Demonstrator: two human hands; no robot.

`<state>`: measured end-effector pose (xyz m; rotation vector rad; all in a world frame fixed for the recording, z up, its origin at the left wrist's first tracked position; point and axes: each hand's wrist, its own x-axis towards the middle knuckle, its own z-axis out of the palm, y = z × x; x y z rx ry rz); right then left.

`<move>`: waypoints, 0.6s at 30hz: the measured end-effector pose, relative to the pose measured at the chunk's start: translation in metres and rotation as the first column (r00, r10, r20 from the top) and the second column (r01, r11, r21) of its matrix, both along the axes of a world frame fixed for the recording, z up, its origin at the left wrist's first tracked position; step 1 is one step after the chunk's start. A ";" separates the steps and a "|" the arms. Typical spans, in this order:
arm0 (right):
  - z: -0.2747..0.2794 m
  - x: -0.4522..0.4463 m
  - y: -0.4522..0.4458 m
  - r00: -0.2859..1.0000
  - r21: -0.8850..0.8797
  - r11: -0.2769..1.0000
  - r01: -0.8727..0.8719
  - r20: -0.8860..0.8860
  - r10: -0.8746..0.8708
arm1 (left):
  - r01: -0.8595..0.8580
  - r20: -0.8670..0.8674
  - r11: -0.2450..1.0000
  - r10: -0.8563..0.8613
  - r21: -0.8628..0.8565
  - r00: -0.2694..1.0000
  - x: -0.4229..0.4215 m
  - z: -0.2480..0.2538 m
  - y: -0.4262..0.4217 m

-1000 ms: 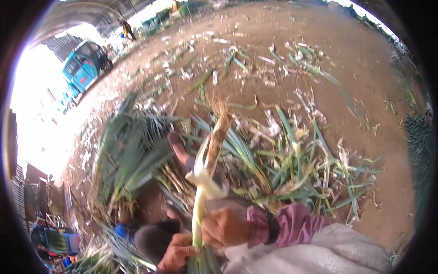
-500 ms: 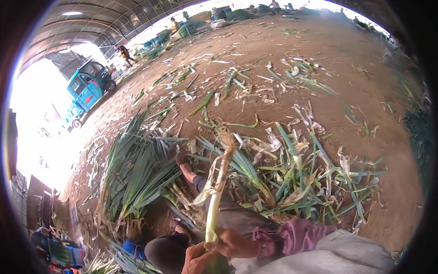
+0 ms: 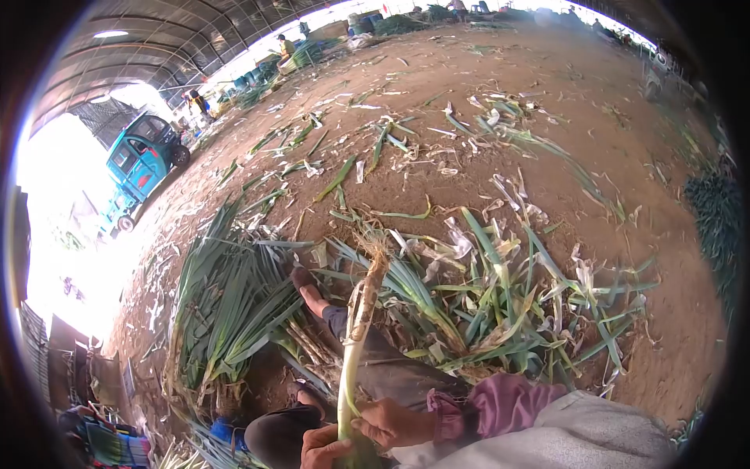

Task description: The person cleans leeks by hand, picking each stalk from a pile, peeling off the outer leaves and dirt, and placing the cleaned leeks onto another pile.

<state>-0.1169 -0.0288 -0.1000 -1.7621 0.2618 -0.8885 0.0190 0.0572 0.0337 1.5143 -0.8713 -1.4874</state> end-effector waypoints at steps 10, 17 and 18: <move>-0.001 -0.010 -0.005 0.972 0.374 0.913 -0.160 -0.102 0.212 | -0.026 0.025 0.991 0.029 -0.133 0.999 -0.004 -0.015 0.005; 0.016 -0.012 -0.009 0.998 -0.102 0.993 -0.055 0.028 0.058 | -0.021 0.007 0.992 0.022 -0.121 1.000 -0.002 -0.014 0.013; 0.018 -0.013 -0.008 0.997 -0.095 0.994 -0.050 0.049 0.055 | -0.012 0.024 0.993 0.015 -0.114 1.000 -0.001 -0.014 0.016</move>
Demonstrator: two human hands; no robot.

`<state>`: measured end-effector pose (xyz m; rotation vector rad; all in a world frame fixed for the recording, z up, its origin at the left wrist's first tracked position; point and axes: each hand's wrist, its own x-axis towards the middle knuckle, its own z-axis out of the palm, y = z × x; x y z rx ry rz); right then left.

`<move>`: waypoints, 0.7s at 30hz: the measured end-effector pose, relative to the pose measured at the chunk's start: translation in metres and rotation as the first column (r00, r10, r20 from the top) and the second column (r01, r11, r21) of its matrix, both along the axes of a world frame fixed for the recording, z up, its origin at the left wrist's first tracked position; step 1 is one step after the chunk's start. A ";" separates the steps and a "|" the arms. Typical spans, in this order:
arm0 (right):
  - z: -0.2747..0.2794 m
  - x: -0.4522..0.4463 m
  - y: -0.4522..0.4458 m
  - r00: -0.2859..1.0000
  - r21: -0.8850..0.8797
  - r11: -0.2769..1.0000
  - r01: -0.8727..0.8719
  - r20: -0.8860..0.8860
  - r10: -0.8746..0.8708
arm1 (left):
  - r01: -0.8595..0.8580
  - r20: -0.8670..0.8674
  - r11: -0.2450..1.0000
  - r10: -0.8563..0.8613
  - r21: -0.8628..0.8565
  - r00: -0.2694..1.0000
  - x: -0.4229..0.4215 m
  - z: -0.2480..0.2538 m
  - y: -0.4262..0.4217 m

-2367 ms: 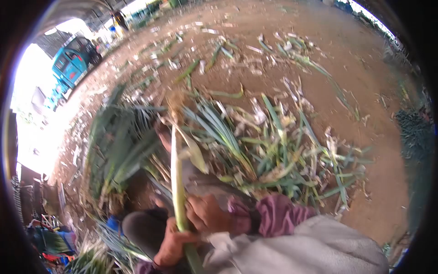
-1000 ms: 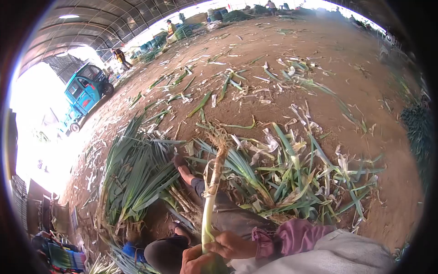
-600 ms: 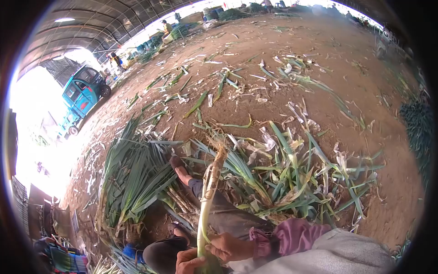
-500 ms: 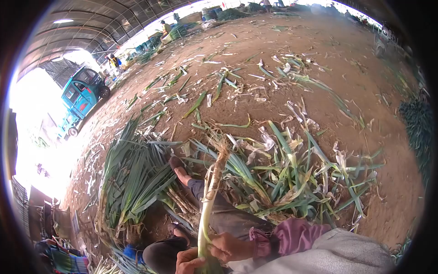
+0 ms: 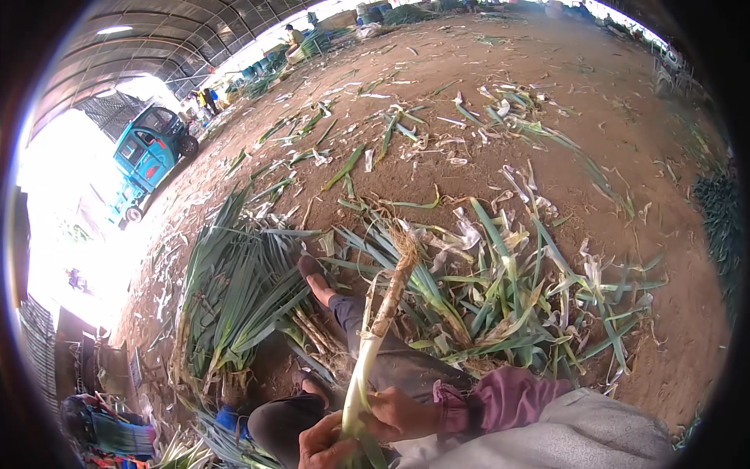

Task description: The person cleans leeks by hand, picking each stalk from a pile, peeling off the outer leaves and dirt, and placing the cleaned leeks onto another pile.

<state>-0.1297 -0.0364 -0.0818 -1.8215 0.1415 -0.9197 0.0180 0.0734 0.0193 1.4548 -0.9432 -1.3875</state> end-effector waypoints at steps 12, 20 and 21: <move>-0.052 -0.123 -0.159 0.751 -0.952 0.301 0.050 -0.163 -0.639 | 0.104 0.190 0.989 -0.123 0.108 0.974 -0.002 0.051 0.017; -0.025 -0.250 -0.271 0.380 -1.000 0.017 0.003 -0.014 -0.925 | 0.178 0.199 0.970 -0.209 0.164 0.957 -0.006 0.046 0.033; -0.030 -0.260 -0.279 0.335 -1.000 -0.001 0.014 0.006 -0.942 | 0.265 0.369 0.963 -0.266 0.053 0.891 0.002 0.038 0.040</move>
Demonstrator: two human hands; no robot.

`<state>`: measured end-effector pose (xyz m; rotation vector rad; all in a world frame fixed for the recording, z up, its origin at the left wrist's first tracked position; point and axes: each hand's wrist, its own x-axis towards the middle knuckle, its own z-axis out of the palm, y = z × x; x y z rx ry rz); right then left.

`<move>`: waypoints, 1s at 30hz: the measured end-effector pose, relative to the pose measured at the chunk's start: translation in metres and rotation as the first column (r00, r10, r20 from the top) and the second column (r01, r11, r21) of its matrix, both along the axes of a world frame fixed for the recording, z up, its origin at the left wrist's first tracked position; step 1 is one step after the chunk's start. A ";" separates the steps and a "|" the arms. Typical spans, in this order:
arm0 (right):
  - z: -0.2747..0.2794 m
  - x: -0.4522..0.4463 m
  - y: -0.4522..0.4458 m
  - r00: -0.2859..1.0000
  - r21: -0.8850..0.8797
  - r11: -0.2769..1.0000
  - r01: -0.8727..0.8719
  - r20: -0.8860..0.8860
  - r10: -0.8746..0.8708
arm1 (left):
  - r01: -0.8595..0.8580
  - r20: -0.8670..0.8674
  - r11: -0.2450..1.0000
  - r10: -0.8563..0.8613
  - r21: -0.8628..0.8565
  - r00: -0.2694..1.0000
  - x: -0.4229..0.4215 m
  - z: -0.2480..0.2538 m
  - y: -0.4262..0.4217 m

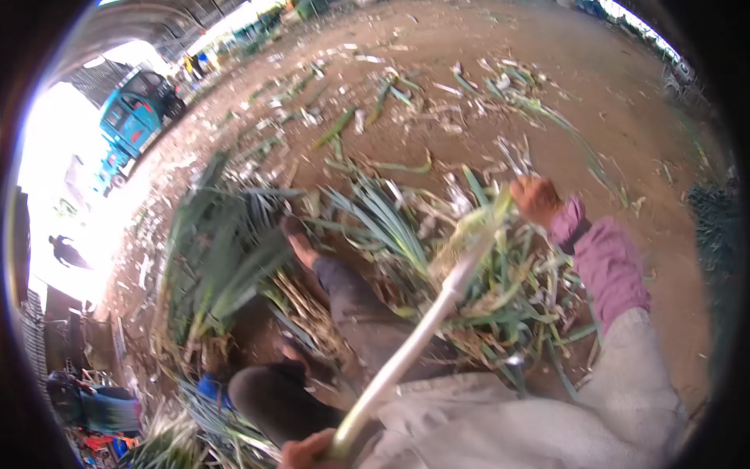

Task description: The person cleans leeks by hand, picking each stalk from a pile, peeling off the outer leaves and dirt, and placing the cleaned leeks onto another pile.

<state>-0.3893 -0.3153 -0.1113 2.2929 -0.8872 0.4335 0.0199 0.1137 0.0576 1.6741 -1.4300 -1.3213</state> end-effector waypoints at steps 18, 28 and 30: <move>-0.055 0.185 0.165 0.894 0.761 0.505 -0.409 0.444 0.055 | -0.330 0.503 0.931 0.363 -0.157 0.784 -0.002 -0.058 -0.008; 0.001 0.274 0.236 0.670 0.584 -0.354 -0.730 0.714 -0.204 | -0.372 0.588 0.915 0.391 -0.160 0.709 -0.014 -0.062 -0.017; 0.000 0.273 0.232 0.649 0.445 -0.489 -0.750 0.637 -0.416 | -0.354 0.594 0.922 0.375 -0.158 0.711 -0.015 -0.061 -0.013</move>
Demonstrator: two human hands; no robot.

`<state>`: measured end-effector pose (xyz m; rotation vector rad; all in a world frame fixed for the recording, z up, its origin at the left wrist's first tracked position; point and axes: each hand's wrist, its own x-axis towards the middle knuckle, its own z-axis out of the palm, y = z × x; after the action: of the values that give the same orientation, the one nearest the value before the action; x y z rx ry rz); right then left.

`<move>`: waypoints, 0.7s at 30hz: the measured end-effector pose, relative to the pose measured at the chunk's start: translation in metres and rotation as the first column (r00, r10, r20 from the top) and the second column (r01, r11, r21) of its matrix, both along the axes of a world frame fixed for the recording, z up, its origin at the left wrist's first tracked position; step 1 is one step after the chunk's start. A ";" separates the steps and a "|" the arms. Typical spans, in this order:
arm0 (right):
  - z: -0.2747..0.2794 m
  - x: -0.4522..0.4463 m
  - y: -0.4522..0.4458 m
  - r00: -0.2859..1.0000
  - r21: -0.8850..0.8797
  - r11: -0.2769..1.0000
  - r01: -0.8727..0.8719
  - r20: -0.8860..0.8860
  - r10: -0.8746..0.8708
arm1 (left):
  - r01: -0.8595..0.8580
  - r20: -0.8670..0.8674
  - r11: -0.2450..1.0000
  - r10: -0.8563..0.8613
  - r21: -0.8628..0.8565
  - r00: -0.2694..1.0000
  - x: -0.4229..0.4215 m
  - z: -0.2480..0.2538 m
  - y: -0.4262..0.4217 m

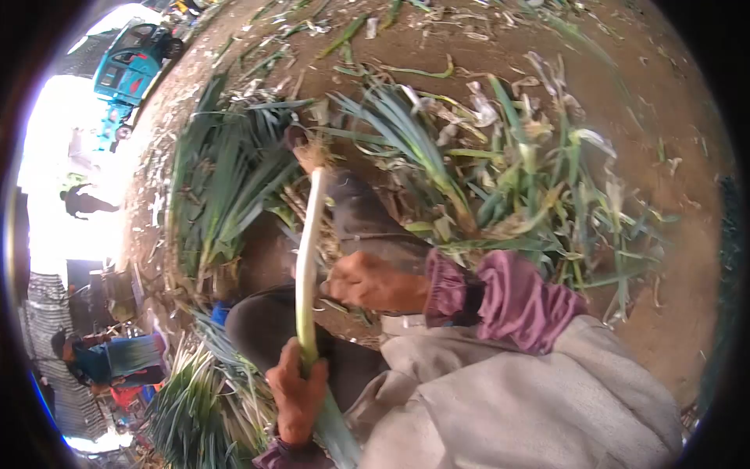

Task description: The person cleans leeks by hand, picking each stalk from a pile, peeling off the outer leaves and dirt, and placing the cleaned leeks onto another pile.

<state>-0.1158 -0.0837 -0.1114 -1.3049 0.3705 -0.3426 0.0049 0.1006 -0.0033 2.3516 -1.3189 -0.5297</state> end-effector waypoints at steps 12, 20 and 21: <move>-0.025 0.023 -0.080 0.887 0.801 0.496 0.334 -0.089 -0.453 | 0.325 0.156 0.927 -0.299 -0.186 0.942 -0.027 -0.045 0.064; -0.033 0.014 -0.110 0.902 0.835 0.501 0.227 0.013 -0.431 | 0.318 -0.012 0.943 -0.321 -0.103 0.947 -0.026 -0.049 0.076; -0.036 0.012 -0.111 0.895 0.842 0.475 0.255 -0.019 -0.446 | 0.316 -0.029 0.943 -0.320 -0.102 0.947 -0.024 -0.051 0.076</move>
<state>-0.1036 -0.1951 -0.1475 -0.2098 0.5444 -0.5605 -0.0196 0.1767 -0.0544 2.0468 -1.6769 -0.5941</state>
